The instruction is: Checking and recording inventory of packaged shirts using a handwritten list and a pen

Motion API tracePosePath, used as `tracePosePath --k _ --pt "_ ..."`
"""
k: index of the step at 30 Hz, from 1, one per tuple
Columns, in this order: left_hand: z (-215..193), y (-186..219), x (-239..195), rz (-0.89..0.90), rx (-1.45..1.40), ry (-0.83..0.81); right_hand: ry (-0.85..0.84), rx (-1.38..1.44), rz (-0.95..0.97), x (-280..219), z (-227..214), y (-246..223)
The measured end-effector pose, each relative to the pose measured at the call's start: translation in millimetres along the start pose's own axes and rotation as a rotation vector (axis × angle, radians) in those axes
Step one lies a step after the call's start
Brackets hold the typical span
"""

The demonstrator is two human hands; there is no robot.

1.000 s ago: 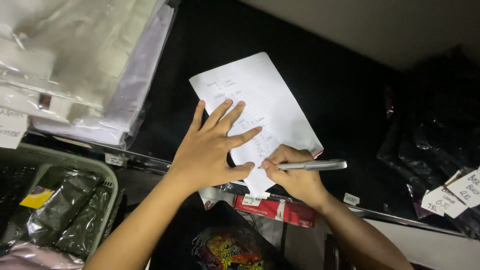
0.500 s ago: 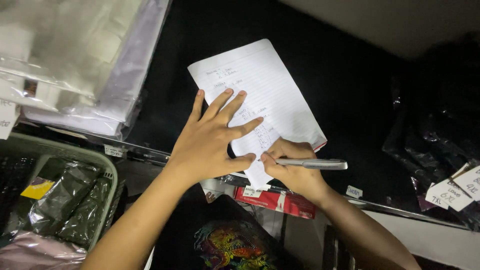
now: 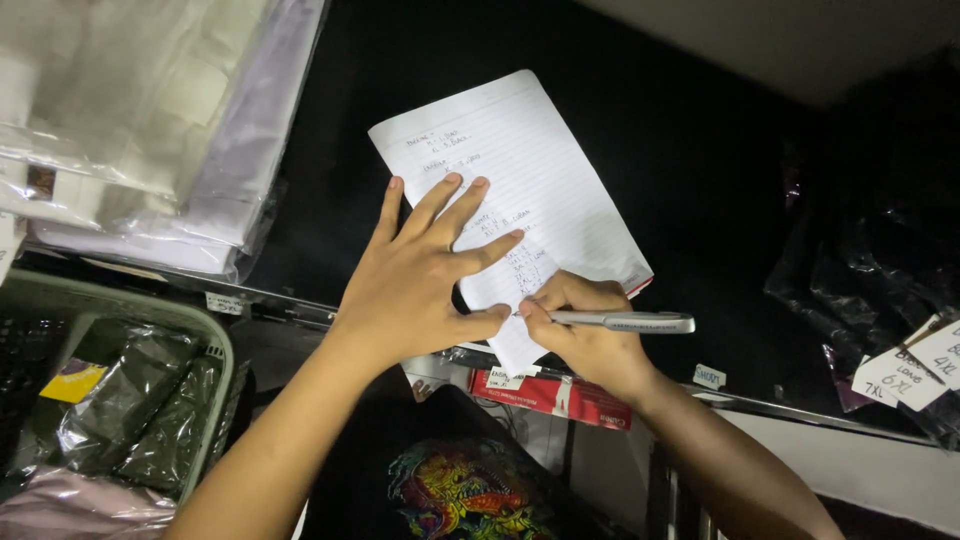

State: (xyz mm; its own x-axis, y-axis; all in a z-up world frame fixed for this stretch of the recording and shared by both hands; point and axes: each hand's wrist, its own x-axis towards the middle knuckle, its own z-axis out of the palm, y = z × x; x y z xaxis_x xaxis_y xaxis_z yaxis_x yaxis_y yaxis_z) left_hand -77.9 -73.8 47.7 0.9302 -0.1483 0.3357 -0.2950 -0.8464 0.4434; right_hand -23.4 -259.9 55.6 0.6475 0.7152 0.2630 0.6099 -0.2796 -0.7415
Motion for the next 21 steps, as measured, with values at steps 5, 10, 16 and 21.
tracePosePath --k 5,10,16,21 --pt "0.3 -0.3 0.4 -0.004 0.001 -0.018 0.034 -0.051 -0.058 -1.3 1.2 3.2" --pt "0.0 -0.2 0.7 -0.001 0.000 -0.003 0.022 -0.062 -0.111 1.6 -0.3 -0.9" --pt "0.6 -0.2 1.1 -0.014 -0.013 -0.019 0.024 -0.031 -0.107 2.0 -1.3 -4.0" --pt "1.1 -0.1 1.1 -0.004 0.006 0.003 0.016 -0.094 -0.157 -1.2 0.1 7.4"
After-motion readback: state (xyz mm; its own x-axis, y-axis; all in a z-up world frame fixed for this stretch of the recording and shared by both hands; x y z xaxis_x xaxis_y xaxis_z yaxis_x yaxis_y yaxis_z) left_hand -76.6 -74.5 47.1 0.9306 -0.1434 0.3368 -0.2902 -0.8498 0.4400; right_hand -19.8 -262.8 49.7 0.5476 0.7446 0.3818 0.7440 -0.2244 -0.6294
